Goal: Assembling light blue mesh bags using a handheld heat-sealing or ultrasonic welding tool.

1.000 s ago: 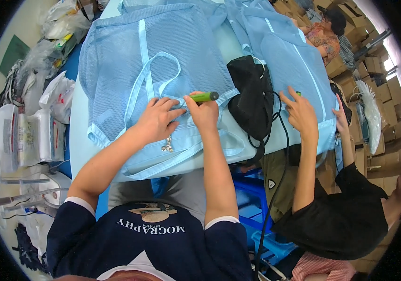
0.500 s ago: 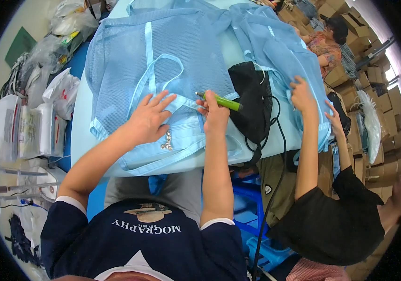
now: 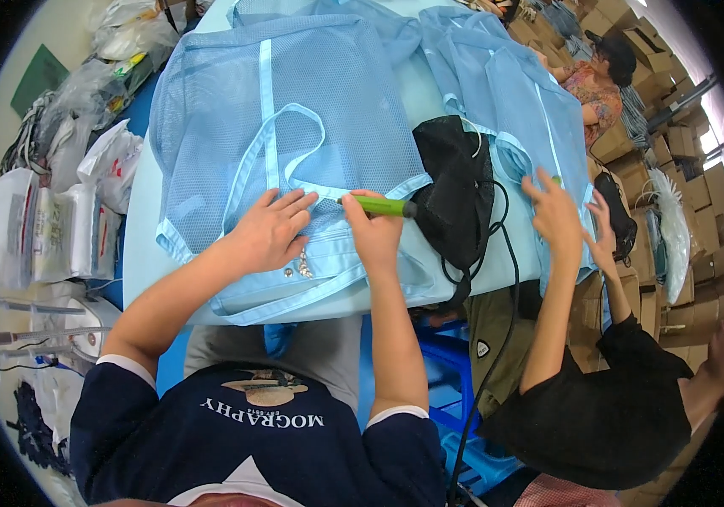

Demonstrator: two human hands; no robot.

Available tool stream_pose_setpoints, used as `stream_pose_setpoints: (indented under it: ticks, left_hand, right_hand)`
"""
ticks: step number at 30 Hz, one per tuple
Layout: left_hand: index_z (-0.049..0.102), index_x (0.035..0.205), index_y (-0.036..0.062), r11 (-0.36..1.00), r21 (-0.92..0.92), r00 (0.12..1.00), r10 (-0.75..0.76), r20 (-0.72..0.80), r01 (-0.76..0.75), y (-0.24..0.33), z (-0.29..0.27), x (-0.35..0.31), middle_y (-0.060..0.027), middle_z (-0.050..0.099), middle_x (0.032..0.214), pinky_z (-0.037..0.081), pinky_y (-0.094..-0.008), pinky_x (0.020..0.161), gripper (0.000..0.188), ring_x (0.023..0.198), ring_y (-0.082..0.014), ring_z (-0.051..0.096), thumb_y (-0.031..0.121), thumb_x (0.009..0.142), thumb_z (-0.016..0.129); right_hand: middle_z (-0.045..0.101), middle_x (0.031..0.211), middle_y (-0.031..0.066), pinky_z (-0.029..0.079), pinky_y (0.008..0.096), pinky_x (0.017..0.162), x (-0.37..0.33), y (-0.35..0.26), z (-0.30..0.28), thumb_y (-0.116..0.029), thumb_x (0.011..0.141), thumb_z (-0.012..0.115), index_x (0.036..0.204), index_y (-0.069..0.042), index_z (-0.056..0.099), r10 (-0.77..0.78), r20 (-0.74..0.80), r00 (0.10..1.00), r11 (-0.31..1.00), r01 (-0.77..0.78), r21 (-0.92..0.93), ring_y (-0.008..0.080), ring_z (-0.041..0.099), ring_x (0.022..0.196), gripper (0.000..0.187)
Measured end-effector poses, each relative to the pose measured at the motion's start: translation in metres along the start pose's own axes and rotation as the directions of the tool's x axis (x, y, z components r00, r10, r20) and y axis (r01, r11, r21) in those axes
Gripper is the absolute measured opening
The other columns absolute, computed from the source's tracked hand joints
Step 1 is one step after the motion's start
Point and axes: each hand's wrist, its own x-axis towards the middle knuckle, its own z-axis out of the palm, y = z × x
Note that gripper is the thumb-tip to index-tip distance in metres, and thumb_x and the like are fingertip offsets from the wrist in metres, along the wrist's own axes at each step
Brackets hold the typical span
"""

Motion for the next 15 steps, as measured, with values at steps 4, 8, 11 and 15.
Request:
stream_pose_setpoints:
  ticks: [4,8,11,15]
  left_hand:
    - [0.057,0.105,0.0013,0.999,0.031,1.0,-0.013,0.017,0.012,0.004,0.001,0.002,-0.0179,0.048,0.138,0.034,-0.0502,0.101,0.03,0.127,-0.0315,0.046,0.022,0.084,0.061]
    - [0.056,0.104,0.0015,1.0,0.022,1.0,-0.018,0.004,0.018,0.003,0.004,0.001,-0.019,0.049,0.136,0.034,-0.051,0.101,0.029,0.126,-0.0328,0.046,0.021,0.084,0.06]
    - [0.055,0.103,0.0016,1.0,0.008,1.0,-0.021,-0.001,0.021,0.003,0.004,-0.001,-0.0197,0.049,0.135,0.034,-0.051,0.101,0.028,0.126,-0.0338,0.046,0.021,0.084,0.06]
    - [0.055,0.104,0.0016,1.0,-0.016,1.0,-0.02,0.003,0.02,0.003,0.003,0.001,-0.0197,0.049,0.135,0.034,-0.0512,0.1,0.029,0.126,-0.0344,0.046,0.021,0.083,0.06]
  right_hand:
    - [0.063,0.073,0.002,0.042,0.0218,0.055,0.017,0.006,0.008,-0.012,0.081,0.072,0.088,0.003,0.066,-0.094,0.023,0.995,0.981,0.096,-0.167,0.0071,0.055,0.063,0.018]
    - [0.062,0.071,0.0016,0.042,0.0227,0.056,0.019,0.01,0.011,-0.011,0.081,0.073,0.085,0.004,0.067,-0.067,0.058,0.996,0.985,0.075,-0.153,0.0074,0.055,0.063,0.017]
    - [0.061,0.07,0.001,0.042,0.023,0.056,0.017,0.006,0.016,-0.012,0.08,0.073,0.085,0.003,0.067,-0.048,0.069,0.996,0.988,0.057,-0.142,0.0073,0.054,0.063,0.017]
    - [0.064,0.07,0.003,0.044,0.0245,0.058,0.02,0.008,0.015,-0.013,0.079,0.074,0.085,0.003,0.067,-0.063,0.061,0.996,0.961,0.077,-0.266,0.0094,0.057,0.064,0.018]
